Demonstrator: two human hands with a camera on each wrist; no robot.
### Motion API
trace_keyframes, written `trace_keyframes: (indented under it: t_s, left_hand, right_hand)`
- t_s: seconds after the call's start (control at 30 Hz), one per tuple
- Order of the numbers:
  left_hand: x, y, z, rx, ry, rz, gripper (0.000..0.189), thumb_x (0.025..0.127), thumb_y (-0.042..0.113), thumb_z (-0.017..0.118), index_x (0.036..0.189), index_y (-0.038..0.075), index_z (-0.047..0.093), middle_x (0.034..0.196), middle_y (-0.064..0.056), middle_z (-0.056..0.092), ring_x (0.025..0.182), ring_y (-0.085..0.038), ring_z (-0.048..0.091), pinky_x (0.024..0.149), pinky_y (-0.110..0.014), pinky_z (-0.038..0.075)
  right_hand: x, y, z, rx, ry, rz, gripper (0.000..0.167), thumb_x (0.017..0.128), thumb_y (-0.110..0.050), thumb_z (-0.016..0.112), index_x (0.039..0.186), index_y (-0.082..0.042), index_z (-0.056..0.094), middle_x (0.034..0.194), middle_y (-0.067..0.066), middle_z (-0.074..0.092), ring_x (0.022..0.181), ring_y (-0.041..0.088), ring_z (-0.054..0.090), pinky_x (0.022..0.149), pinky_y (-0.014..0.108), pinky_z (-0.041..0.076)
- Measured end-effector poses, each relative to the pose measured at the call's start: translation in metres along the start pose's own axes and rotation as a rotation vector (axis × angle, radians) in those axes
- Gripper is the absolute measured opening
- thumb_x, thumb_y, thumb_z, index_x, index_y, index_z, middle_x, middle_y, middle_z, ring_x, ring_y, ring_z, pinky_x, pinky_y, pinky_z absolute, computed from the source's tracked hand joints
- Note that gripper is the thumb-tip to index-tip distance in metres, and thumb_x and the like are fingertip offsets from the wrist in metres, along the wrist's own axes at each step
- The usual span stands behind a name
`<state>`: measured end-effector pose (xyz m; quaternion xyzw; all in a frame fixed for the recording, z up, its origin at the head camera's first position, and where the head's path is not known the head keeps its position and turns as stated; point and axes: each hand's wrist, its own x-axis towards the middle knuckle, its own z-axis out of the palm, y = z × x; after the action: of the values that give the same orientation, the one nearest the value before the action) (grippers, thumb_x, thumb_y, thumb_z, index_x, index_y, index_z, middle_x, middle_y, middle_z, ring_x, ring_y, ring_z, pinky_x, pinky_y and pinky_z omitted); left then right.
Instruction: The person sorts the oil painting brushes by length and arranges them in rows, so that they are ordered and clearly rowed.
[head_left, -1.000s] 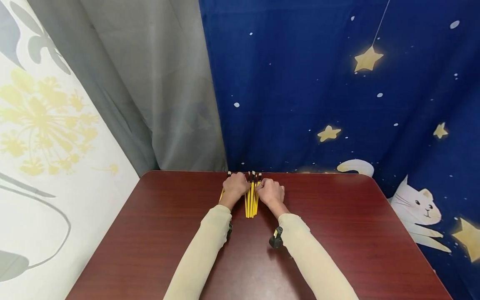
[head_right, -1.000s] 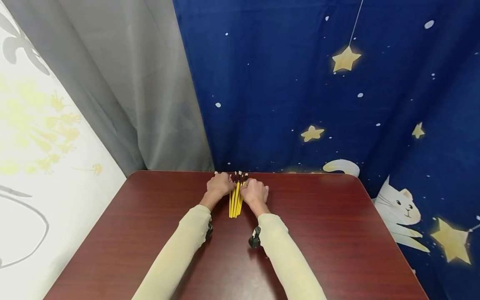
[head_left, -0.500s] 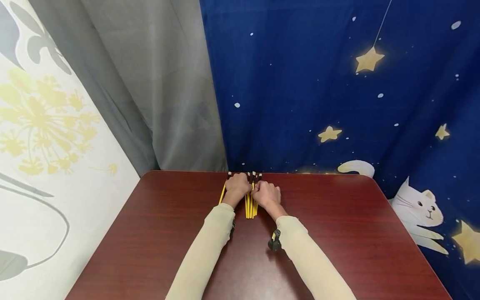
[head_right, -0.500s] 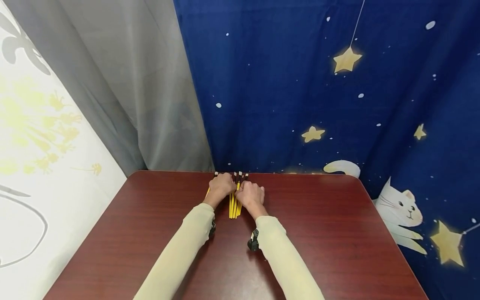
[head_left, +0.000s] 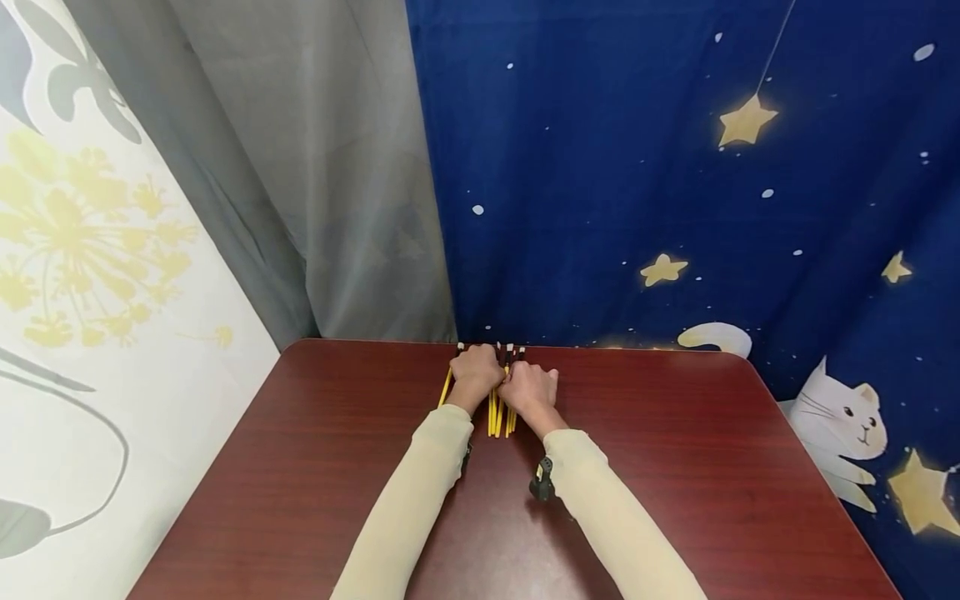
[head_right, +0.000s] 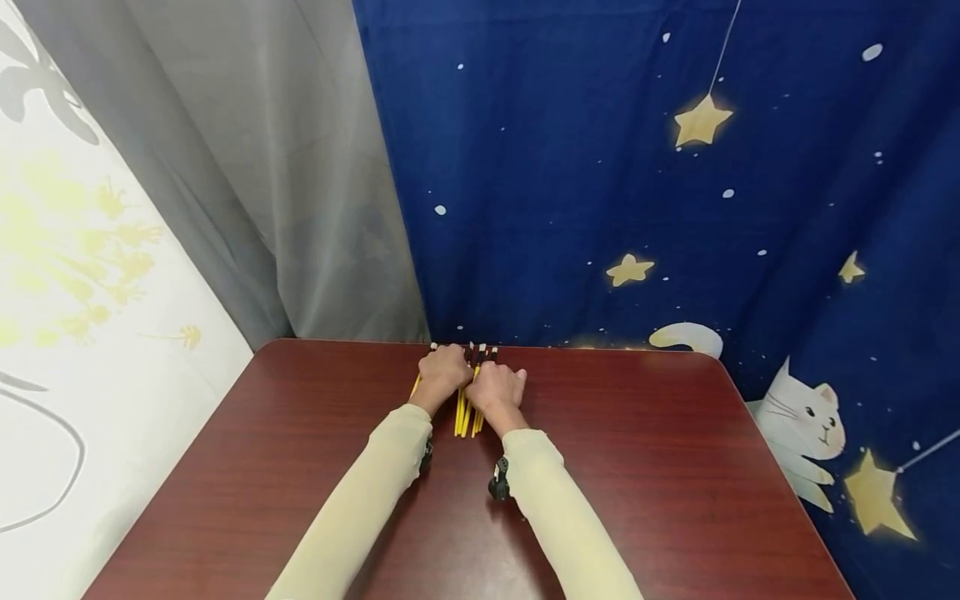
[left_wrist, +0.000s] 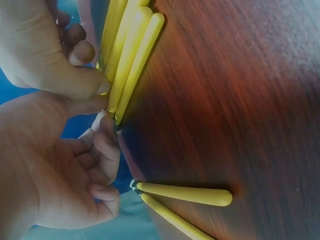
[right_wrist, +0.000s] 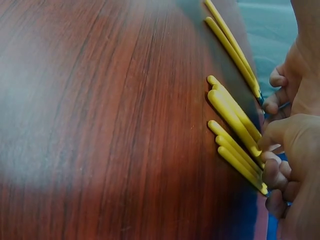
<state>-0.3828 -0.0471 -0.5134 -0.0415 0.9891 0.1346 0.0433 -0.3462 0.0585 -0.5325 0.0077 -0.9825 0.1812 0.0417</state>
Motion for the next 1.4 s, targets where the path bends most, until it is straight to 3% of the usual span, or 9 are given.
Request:
trace_keyframes:
  t_s: [0.23,0.5,0.87,1.03,1.4]
  left_hand:
    - [0.002,0.000,0.000,-0.006,-0.013,-0.012,0.023,0.094,0.034,0.073,0.095,0.012,0.078,0.107,-0.013,0.079,0.094,-0.035,0.074,0.094,-0.057,0.057]
    - [0.002,0.000,0.000,-0.014,0.002,-0.014,0.019,0.092,0.030,0.073,0.092,0.012,0.076,0.104,-0.014,0.078,0.090,-0.035,0.073,0.091,-0.058,0.058]
    - [-0.006,0.007,0.000,0.097,0.082,0.013,0.021,0.096,0.031,0.072,0.101,0.012,0.079,0.100,-0.012,0.079,0.085,-0.033,0.074,0.089,-0.055,0.057]
    - [-0.008,0.011,-0.001,0.130,0.100,0.009,0.018,0.096,0.031,0.074,0.100,0.014,0.079,0.098,-0.010,0.080,0.086,-0.032,0.074,0.093,-0.055,0.055]
    - [-0.007,0.013,0.001,0.156,0.120,-0.013,0.016,0.098,0.029,0.072,0.102,0.015,0.080,0.100,-0.009,0.080,0.086,-0.031,0.073,0.094,-0.055,0.054]
  right_hand:
    - [0.001,-0.005,0.000,-0.061,0.008,0.024,0.030,0.088,-0.035,0.073,0.069,-0.015,0.064,0.076,0.009,0.071,0.074,0.029,0.066,0.090,0.052,0.042]
    - [-0.002,-0.007,-0.001,-0.070,-0.003,0.048,0.030,0.088,-0.034,0.074,0.070,-0.013,0.064,0.075,0.010,0.069,0.071,0.030,0.063,0.089,0.052,0.047]
    - [-0.005,-0.013,-0.003,-0.079,0.012,0.085,0.024,0.090,-0.032,0.075,0.081,-0.010,0.072,0.090,0.015,0.077,0.081,0.033,0.070,0.094,0.054,0.049]
    - [-0.004,-0.009,-0.002,-0.057,0.009,0.097,0.024,0.090,-0.033,0.074,0.086,-0.009,0.075,0.095,0.016,0.078,0.085,0.034,0.071,0.096,0.056,0.051]
    - [-0.001,-0.003,-0.001,0.039,-0.005,0.145,0.029,0.088,-0.036,0.075,0.088,-0.007,0.076,0.091,0.018,0.076,0.079,0.035,0.069,0.090,0.055,0.055]
